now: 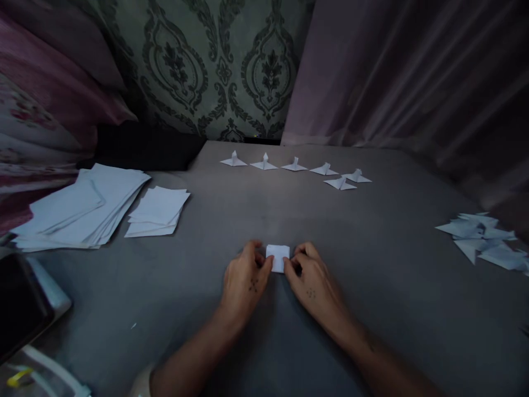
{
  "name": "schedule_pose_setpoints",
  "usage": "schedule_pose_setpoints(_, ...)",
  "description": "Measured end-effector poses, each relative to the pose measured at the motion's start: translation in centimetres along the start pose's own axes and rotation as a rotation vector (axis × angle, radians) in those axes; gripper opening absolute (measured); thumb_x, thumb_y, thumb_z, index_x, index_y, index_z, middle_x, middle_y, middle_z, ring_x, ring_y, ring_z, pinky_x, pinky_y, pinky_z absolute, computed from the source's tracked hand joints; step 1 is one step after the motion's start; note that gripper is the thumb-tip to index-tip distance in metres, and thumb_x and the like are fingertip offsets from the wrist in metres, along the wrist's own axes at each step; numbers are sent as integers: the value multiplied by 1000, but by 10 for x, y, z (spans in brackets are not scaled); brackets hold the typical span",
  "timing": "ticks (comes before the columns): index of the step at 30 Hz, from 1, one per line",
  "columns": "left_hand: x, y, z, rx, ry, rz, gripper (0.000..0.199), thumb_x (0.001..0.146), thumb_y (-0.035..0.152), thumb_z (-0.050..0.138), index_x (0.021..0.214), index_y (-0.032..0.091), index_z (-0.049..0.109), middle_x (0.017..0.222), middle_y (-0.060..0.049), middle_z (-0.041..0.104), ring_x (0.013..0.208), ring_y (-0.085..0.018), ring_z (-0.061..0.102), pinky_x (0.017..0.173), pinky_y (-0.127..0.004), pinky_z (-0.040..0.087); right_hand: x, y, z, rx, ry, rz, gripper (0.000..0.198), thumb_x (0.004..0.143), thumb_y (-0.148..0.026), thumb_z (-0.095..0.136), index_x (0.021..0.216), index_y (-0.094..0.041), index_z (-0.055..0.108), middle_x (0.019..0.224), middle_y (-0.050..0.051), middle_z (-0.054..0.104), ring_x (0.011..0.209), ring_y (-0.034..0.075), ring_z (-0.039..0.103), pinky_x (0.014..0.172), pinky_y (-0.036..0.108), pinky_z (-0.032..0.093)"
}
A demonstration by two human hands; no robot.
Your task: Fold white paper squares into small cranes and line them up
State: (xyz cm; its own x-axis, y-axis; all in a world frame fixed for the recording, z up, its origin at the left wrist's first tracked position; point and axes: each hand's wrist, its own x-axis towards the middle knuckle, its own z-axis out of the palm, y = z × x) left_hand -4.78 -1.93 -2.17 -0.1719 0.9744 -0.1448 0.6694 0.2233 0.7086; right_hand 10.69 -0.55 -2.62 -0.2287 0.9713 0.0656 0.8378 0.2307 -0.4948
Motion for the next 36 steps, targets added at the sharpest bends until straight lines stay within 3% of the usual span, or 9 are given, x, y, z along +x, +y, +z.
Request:
schedule_pose_setpoints(5, 1, 2, -2, 43, -41, -58, 32, 84, 35, 56, 111, 18, 55, 78, -2, 68, 73, -21, 65, 63, -31, 44, 1, 0, 1, 5, 2, 13, 30, 89, -33, 46, 63, -19, 55, 89, 5, 57, 65, 13, 58, 60, 27, 47)
schedule_pose_setpoints(22, -1, -4, 1, 113, -3, 109, 27, 87, 39, 52, 104, 19, 52, 72, -1, 66, 63, -18, 63, 55, -27, 43, -2, -4, 0, -50, 17, -3, 25, 89, -29, 44, 68, -20, 53, 87, 5, 56, 62, 13, 58, 55, 27, 44)
schedule_pose_setpoints(27, 1, -7, 8, 335, 63, 354, 17, 91, 27, 46, 104, 17, 53, 90, -7, 62, 81, -22, 58, 69, -33, 48, -6, -9, -1, -80, 31, 16, 12, 90, -28, 46, 84, -21, 53, 88, 5, 56, 69, 17, 60, 57, 28, 45)
schedule_pose_setpoints(31, 4, -6, 7, 445, -42, 603, 18, 92, 14, 41, 99, 17, 57, 100, -8, 61, 91, -23, 54, 80, -38, 48, -9, -13, 0, -119, 2, -112, 19, 92, -18, 40, 102, -23, 55, 101, 7, 59, 83, 18, 62, 64, 29, 48)
schedule_pose_setpoints(36, -3, -6, -7, 443, -73, 712, 25, 93, 15, 42, 112, 19, 58, 109, -7, 62, 97, -20, 56, 83, -34, 50, -13, -13, 3, -170, 6, -155, 25, 93, -17, 39, 109, -25, 57, 108, 6, 60, 90, 19, 62, 66, 30, 49)
